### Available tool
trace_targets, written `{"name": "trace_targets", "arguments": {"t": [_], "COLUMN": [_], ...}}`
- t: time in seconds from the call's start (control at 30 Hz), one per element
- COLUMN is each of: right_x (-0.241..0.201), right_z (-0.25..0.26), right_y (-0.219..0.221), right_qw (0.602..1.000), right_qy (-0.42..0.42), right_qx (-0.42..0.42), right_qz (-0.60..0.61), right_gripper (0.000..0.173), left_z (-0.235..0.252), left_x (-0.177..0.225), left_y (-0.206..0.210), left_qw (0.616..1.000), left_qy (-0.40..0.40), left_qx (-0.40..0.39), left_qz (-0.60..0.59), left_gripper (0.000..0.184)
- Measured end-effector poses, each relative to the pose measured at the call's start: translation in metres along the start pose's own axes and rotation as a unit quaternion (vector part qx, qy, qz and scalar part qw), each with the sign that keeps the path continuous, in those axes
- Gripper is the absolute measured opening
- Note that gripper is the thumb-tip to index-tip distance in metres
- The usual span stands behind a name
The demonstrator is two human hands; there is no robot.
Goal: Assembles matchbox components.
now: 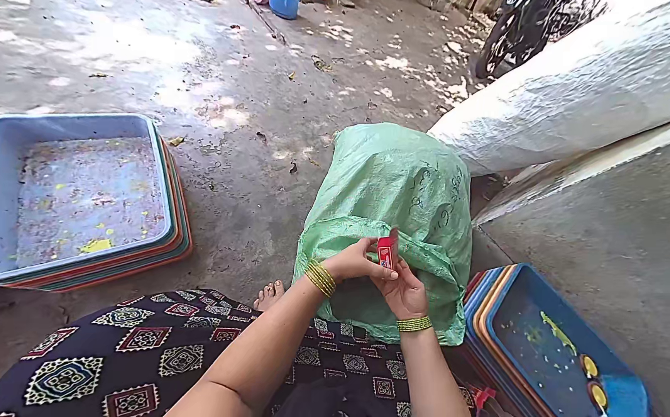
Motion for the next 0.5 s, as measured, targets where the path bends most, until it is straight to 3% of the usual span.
{"name": "trace_targets", "arguments": {"t": [0.07, 0.13, 0.2, 0.23, 0.27, 0.33, 0.4, 0.5], "right_x": [0.008, 0.013, 0.018, 0.023, 0.030, 0.048, 0.065, 0.083], "right_z": [0.002, 0.010, 0.025, 0.033, 0.042, 0.054, 0.055, 0.051], "right_y": [0.002, 0.000, -0.015, -0.028, -0.045, -0.086, -0.111, -0.113], "right_qw": [0.997, 0.992, 0.978, 0.953, 0.905, 0.741, 0.582, 0.413], "right_qy": [0.074, 0.126, 0.157, 0.177, 0.205, 0.271, 0.325, 0.365], "right_qx": [-0.016, -0.016, 0.017, 0.054, 0.094, 0.110, 0.049, -0.017], "right_qz": [0.027, -0.002, -0.136, -0.241, -0.361, -0.605, -0.744, -0.834], "right_gripper": [0.028, 0.039, 0.052, 0.052, 0.044, 0.029, 0.047, 0.055], "left_z": [0.001, 0.004, 0.008, 0.011, 0.013, 0.016, 0.014, 0.016], "left_x": [0.002, -0.002, -0.010, -0.016, -0.020, -0.026, -0.024, -0.025], "left_y": [0.009, 0.009, 0.002, -0.003, -0.008, -0.016, -0.018, -0.018], "left_qw": [0.996, 0.992, 0.989, 0.986, 0.983, 0.976, 0.971, 0.968], "left_qy": [0.056, 0.078, 0.077, 0.073, 0.070, 0.067, 0.044, 0.023], "left_qx": [-0.034, -0.012, 0.068, 0.114, 0.149, 0.193, 0.218, 0.230], "left_qz": [-0.059, -0.095, -0.102, -0.097, -0.086, -0.077, -0.086, -0.093], "left_gripper": [0.100, 0.091, 0.090, 0.093, 0.093, 0.088, 0.082, 0.078]}}
Point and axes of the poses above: each hand's wrist, its own z-axis towards the middle knuckle, its own y-axis out of the palm, x = y × z, the point moved 2 cm from there along z, towards the middle knuckle, and after that the axes turned 6 degrees about -x, right-handed, at the moved point
